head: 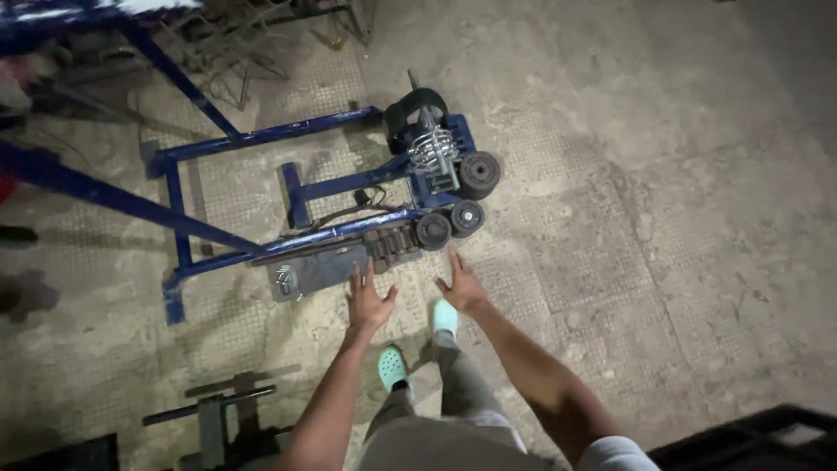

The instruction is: The person adjusts a blue weight bench, then picks up dumbbells and a metal barbell holder from a rack and places them on the bench. They then pick up a black weightlifting belt and place it on a nearby machine.

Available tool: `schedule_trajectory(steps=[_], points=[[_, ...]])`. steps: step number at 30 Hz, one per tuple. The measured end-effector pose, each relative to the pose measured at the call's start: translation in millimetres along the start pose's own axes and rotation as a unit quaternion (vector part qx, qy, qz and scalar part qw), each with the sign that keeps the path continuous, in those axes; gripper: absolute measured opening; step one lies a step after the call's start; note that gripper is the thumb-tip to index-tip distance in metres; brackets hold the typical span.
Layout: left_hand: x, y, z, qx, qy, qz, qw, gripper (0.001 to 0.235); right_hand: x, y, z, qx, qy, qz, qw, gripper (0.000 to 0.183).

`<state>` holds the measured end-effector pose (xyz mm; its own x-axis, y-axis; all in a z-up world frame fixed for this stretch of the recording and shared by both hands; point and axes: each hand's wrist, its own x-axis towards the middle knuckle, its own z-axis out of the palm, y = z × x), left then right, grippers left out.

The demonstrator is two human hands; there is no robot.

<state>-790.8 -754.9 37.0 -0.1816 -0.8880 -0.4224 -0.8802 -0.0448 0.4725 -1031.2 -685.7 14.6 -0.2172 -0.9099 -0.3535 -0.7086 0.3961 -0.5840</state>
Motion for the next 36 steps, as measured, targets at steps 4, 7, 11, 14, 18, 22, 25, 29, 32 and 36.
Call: schedule_trajectory(steps=[4,7,11,14,18,22,25,29,32,36], points=[[39,6,21,-0.004,-0.011,-0.047,0.999,0.101,58,35,10,-0.01,-0.043,-0.029,0.999,0.1],[89,10,42,-0.008,0.022,-0.057,0.998,0.1,118,45,7,-0.016,-0.066,-0.043,0.997,0.101],[131,11,75,-0.027,0.04,-0.06,0.997,0.097,168,70,27,0.016,-0.081,-0.057,0.995,0.102],[156,7,99,-0.03,0.003,-0.093,0.995,0.099,199,93,57,0.023,-0.08,-0.084,0.993,0.097],[205,-28,152,-0.045,-0.012,-0.104,0.993,0.101,242,110,89,0.033,-0.111,-0.066,0.991,0.096],[235,-87,207,-0.047,0.062,-0.067,0.995,0.094,271,141,167,0.035,-0.111,-0.066,0.991,0.096],[265,-119,233,-0.051,0.055,-0.081,0.994,0.095,300,152,216,0.035,-0.13,-0.047,0.99,0.097],[313,-184,293,-0.06,0.059,-0.083,0.993,0.097,336,176,296,0.033,-0.144,-0.056,0.987,0.095],[354,-247,358,-0.051,0.09,-0.039,0.994,0.098,361,154,314,0.036,-0.18,-0.005,0.983,0.105],[391,-285,402,-0.062,0.128,0.009,0.99,0.1,394,213,420,-0.013,0.011,-0.237,0.971,0.106]])
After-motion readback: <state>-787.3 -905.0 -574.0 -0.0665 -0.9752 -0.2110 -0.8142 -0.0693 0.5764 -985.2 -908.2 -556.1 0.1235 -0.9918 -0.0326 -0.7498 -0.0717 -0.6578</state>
